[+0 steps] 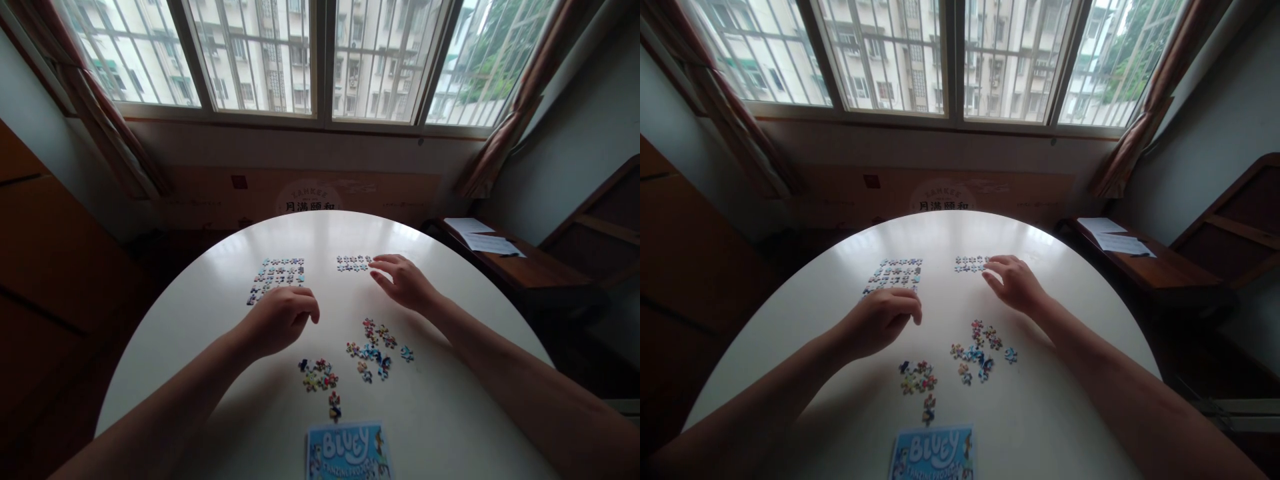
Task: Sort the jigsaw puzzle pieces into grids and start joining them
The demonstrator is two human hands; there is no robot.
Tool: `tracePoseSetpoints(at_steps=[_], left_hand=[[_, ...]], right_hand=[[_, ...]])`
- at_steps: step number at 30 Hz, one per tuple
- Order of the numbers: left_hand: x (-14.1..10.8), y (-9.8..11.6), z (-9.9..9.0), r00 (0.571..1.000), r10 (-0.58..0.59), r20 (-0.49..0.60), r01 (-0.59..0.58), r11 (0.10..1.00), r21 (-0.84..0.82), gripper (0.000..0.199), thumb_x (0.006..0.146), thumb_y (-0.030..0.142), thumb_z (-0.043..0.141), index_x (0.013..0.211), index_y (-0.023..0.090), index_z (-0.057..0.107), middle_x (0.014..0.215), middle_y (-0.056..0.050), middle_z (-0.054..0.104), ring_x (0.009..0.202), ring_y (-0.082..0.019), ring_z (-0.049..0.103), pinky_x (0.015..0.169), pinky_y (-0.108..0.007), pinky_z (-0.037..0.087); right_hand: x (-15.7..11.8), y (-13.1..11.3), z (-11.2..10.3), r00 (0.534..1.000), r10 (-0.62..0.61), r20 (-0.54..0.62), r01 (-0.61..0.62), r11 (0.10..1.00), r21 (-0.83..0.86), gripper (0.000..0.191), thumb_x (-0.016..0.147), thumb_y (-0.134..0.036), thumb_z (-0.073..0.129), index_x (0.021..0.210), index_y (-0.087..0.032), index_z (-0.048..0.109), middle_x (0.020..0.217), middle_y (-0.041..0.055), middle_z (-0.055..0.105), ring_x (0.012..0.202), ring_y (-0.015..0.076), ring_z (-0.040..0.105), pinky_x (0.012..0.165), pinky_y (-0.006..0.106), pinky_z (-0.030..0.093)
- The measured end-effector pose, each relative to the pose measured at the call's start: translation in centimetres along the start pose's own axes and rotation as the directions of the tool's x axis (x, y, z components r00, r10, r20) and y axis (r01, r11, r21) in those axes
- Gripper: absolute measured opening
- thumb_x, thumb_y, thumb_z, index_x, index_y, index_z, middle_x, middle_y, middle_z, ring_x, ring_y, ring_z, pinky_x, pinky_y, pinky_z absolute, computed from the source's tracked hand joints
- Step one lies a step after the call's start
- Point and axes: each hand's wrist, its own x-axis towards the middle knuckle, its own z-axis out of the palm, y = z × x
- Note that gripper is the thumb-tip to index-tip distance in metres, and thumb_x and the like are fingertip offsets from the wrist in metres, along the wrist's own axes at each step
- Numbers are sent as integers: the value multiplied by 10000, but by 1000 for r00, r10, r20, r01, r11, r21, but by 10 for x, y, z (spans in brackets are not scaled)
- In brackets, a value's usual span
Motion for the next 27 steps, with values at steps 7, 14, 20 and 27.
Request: tracePoseSetpoints(at_steps=[7,14,20,27], left_hand=[[0,-1,0,1000,3,2,-3,1000,22,342,808,8,423,702,189,693,793,-8,702,684,-131,643,675,-262,516],[0,-5,3,1000,29,-11,-29,999,25,337,802,9,426,689,194,683,762,5,692,660,-126,634,664,-260,508],[0,-6,3,999,28,-20,-28,999,17,335,803,6,427,686,197,676,761,12,691,658,-123,632,653,-248,496],[-1,-6,3,1000,23,-10,-23,1000,3,332,806,4,426,697,194,676,773,8,690,666,-125,631,669,-253,496]], right_hand=[[-13,-12,-40,857,-260,446,93,927,363,177,911,-343,642,962,-205,741,872,23,696,752,121,625,669,242,489],[-12,-9,-42,800,-221,559,23,941,339,139,857,-340,715,857,-204,743,762,-4,656,673,100,577,613,222,435],[-10,0,-42,835,-168,523,14,958,286,186,880,-357,676,842,-185,735,794,21,668,696,112,586,611,225,435],[-13,-16,-40,788,-242,565,29,933,359,244,878,-422,699,838,-183,727,766,15,654,671,104,565,594,216,418]])
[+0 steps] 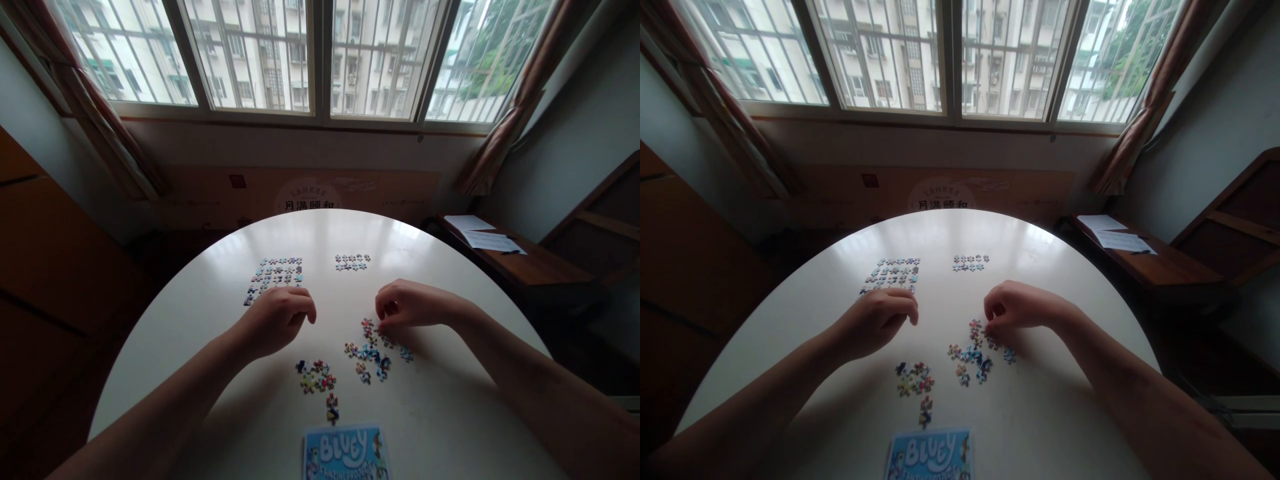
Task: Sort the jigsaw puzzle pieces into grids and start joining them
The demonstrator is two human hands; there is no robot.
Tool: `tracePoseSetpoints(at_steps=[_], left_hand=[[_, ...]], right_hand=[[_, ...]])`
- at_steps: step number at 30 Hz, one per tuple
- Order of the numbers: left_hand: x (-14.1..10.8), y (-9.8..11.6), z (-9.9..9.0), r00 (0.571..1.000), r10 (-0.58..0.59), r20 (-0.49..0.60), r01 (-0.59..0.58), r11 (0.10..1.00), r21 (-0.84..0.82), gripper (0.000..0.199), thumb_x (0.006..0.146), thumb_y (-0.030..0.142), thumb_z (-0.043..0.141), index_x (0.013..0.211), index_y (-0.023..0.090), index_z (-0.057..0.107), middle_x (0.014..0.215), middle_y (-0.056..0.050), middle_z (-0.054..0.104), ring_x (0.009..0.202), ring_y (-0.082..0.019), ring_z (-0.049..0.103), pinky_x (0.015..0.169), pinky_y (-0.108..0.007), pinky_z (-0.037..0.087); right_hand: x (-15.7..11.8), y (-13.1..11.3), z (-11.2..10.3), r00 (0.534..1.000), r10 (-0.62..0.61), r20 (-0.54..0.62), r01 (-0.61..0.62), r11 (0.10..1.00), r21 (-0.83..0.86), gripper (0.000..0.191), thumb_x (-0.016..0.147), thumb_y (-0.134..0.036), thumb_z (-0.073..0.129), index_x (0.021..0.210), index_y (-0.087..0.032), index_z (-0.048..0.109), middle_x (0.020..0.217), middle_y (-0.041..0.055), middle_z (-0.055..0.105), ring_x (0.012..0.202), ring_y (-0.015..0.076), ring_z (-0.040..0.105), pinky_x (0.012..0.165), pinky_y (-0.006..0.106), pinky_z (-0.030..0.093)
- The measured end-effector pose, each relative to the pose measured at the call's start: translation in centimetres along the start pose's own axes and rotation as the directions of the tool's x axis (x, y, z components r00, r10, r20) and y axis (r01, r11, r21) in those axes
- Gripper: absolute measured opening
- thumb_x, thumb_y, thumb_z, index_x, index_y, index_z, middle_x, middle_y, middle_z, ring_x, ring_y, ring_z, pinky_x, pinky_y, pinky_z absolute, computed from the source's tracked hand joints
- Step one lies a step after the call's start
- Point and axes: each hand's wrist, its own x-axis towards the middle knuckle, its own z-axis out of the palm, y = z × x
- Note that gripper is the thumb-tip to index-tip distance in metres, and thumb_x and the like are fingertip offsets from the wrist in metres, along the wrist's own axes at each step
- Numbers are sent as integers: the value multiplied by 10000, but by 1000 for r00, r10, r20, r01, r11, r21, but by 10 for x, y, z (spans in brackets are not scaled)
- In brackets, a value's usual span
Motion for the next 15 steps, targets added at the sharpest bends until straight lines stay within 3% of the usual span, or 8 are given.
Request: tracePoseSetpoints(at_steps=[4,8,10,15], left_hand=[[0,0,1,1000,-16,-2,16,1000,-8,330,808,11,426,698,192,680,775,7,690,670,-128,631,676,-259,499],[0,0,1,1000,-9,7,9,1000,-3,331,807,17,423,687,193,677,764,8,687,666,-124,627,666,-252,496],[0,0,0,1000,-5,8,4,1000,3,335,814,23,419,687,192,679,762,4,688,667,-125,628,670,-254,496],[-1,-1,0,1000,-19,9,19,1000,7,335,819,20,423,692,192,681,776,2,690,676,-126,628,673,-255,495]], right_hand=[[0,15,-4,990,106,-90,-111,993,-47,214,891,-396,673,902,-200,757,810,27,682,696,124,590,612,229,425],[1,31,-8,906,299,-298,-354,924,-147,177,897,-319,633,901,-213,775,900,44,722,786,168,635,684,259,449],[2,33,-7,874,325,-361,-406,897,-174,188,902,-306,612,915,-224,781,940,47,732,836,187,650,716,272,457],[8,27,3,847,299,-438,-413,891,-190,154,872,-325,649,905,-260,784,896,15,734,780,178,652,643,258,443]])
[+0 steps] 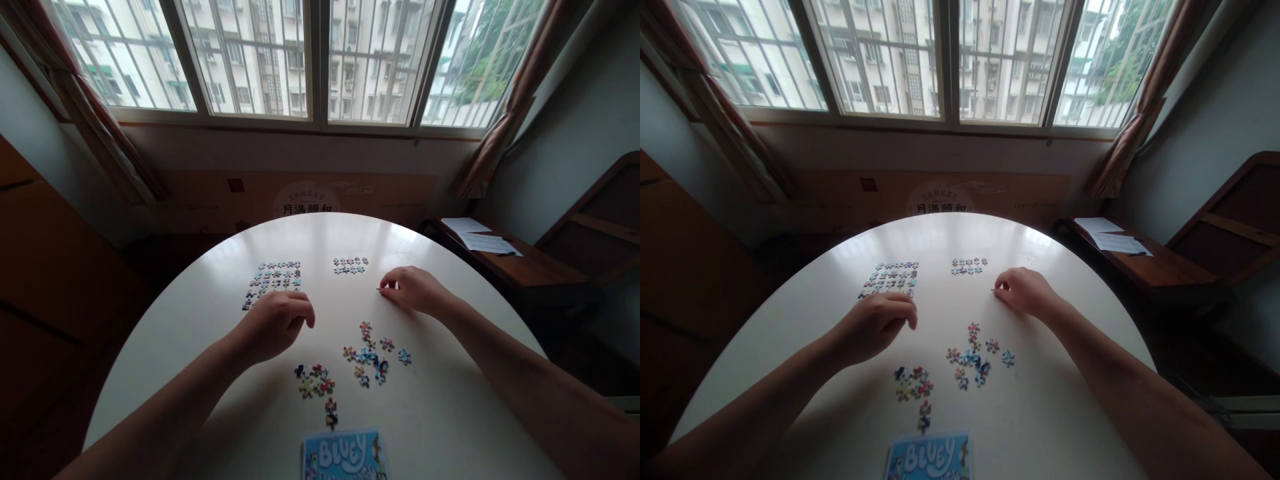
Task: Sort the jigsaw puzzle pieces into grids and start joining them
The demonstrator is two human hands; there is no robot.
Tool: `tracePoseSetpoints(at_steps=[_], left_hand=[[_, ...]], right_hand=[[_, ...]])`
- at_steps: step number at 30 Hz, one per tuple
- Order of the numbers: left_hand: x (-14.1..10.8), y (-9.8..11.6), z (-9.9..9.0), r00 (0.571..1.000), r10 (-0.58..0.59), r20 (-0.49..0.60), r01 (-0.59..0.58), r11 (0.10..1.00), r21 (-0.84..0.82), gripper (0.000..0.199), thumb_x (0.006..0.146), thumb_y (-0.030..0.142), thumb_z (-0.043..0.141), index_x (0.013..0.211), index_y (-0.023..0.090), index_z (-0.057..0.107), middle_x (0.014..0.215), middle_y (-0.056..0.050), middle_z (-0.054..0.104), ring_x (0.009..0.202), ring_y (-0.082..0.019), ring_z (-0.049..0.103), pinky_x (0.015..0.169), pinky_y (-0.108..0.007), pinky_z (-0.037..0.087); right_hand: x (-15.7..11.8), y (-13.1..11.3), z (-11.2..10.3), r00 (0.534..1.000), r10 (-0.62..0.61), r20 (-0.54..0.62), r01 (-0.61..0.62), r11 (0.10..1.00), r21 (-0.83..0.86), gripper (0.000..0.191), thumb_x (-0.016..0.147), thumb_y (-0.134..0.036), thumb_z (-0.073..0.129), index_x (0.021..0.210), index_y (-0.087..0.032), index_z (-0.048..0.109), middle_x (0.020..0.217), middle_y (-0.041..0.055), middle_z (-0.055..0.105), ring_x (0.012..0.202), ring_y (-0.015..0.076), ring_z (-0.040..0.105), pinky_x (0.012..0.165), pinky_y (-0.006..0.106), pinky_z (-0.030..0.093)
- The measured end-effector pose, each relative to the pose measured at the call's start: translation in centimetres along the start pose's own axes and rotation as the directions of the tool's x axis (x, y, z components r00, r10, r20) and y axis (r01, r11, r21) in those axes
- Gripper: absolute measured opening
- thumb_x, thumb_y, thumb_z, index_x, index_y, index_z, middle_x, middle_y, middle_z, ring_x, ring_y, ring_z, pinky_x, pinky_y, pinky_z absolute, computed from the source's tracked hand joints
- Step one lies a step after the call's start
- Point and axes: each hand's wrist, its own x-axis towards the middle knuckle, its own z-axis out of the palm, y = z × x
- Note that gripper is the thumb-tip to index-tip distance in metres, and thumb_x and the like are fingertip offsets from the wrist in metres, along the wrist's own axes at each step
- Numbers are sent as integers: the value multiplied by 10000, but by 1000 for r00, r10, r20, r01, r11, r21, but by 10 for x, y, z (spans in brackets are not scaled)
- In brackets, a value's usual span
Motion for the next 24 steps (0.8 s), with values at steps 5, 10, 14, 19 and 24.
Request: tracePoseSetpoints(at_steps=[5,10,14,19,24], left_hand=[[0,-1,0,1000,4,1,-4,1000,-8,332,804,4,426,700,194,679,775,11,687,677,-125,626,667,-251,485],[0,-1,0,1000,5,-11,-5,1000,-18,330,787,-9,426,692,191,670,775,14,685,669,-121,622,670,-248,481],[-1,0,0,1000,2,-14,-2,1000,-26,328,778,-12,425,697,194,668,779,18,685,677,-121,624,674,-247,480],[0,1,-1,1000,8,-22,-9,1000,-13,337,774,-16,425,689,196,673,770,21,687,672,-121,629,661,-246,478],[0,1,-1,1000,14,-12,-14,1000,-11,336,776,-15,432,692,196,679,776,18,691,674,-123,635,668,-252,483]], right_hand=[[9,0,13,993,17,-114,-17,1000,-4,215,866,-159,604,905,-269,784,1001,-10,736,889,167,668,747,251,483],[16,6,22,969,65,-237,-74,997,-26,241,892,-149,573,959,-247,783,1053,9,734,929,189,675,814,281,504],[13,2,25,965,44,-259,-61,997,-56,219,882,-185,589,944,-246,790,1013,16,743,926,214,675,797,302,511],[11,-3,30,966,-23,-258,6,998,-69,228,912,-222,574,950,-227,799,1004,34,747,908,217,675,821,321,518],[21,4,36,961,-86,-265,75,996,-49,247,923,-189,561,1004,-216,792,1041,44,737,943,201,666,894,314,515]])
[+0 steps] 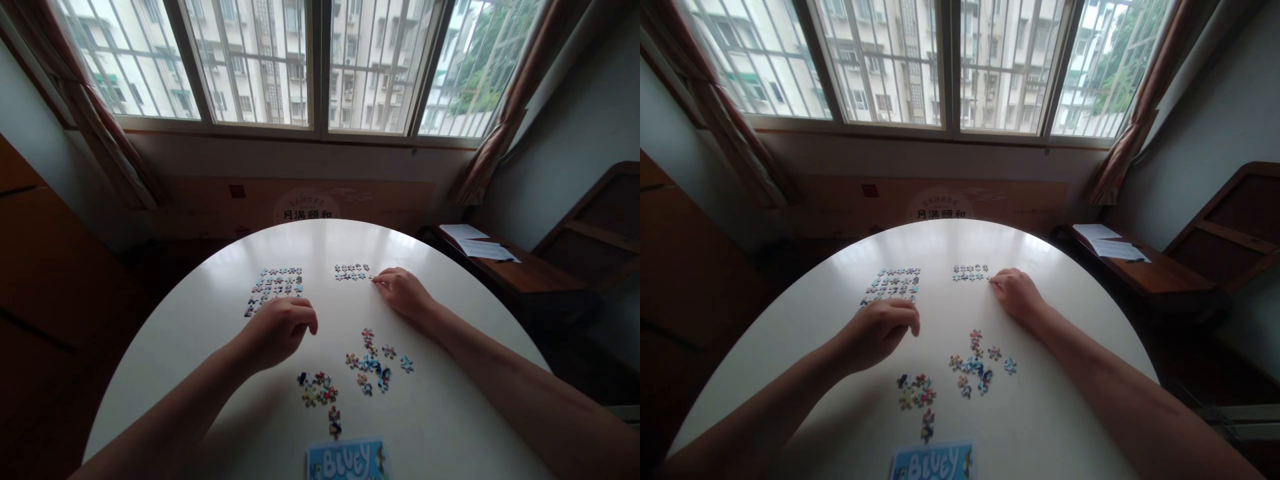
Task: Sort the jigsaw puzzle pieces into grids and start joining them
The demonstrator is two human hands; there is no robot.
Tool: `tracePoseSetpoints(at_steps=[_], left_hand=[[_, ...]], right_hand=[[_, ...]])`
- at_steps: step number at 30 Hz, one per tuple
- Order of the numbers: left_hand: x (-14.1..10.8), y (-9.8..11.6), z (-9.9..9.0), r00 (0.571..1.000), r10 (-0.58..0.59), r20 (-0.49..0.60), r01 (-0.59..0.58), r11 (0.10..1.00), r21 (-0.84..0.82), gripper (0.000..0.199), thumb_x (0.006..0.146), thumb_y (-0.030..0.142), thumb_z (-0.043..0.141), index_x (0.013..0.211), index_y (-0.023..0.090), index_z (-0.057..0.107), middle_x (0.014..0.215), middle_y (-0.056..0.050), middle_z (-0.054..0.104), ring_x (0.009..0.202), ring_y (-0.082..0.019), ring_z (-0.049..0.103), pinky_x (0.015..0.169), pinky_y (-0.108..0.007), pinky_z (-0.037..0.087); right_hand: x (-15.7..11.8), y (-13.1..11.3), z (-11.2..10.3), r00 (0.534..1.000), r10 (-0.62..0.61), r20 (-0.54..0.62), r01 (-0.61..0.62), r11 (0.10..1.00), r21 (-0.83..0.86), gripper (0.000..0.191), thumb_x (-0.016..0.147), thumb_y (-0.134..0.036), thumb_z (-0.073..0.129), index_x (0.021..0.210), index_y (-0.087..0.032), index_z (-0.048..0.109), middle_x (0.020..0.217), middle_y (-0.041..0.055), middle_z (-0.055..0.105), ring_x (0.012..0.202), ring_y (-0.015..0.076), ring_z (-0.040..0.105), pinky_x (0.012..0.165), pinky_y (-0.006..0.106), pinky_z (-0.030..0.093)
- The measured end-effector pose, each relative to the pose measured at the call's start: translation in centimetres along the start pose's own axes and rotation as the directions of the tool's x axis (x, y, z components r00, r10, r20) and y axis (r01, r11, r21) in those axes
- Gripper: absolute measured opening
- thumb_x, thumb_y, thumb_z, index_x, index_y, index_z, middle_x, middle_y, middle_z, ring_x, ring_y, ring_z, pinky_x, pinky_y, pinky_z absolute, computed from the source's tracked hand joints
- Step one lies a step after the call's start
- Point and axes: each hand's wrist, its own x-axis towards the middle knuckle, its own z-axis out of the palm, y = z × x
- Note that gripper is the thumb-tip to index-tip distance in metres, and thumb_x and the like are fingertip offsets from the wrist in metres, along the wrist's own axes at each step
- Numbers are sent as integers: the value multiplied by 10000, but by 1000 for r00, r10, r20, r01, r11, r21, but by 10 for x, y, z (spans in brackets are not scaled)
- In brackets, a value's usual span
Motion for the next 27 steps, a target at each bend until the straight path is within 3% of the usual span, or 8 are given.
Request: tracePoseSetpoints(at_steps=[5,13,27], left_hand=[[-1,0,0,1000,-5,-1,5,1000,5,341,774,-16,428,695,199,680,776,23,690,676,-121,637,677,-255,484],[0,1,0,1000,0,-8,0,1000,8,341,772,-9,424,692,197,683,776,14,694,677,-120,638,670,-245,486],[-1,3,0,1000,-2,10,2,1000,4,340,787,-4,422,700,196,683,778,11,694,678,-125,639,671,-257,490]], right_hand=[[3,8,9,999,-6,-46,7,1000,4,275,926,-183,549,1082,-204,775,1082,70,715,993,218,643,946,348,504],[2,11,15,998,3,-55,-5,999,-36,282,930,-244,560,1123,-229,766,1303,87,629,1181,273,575,1050,443,467],[2,6,15,1000,-14,-11,13,999,-39,335,961,-278,526,1207,-160,721,1376,129,583,1265,280,544,1100,432,447]])
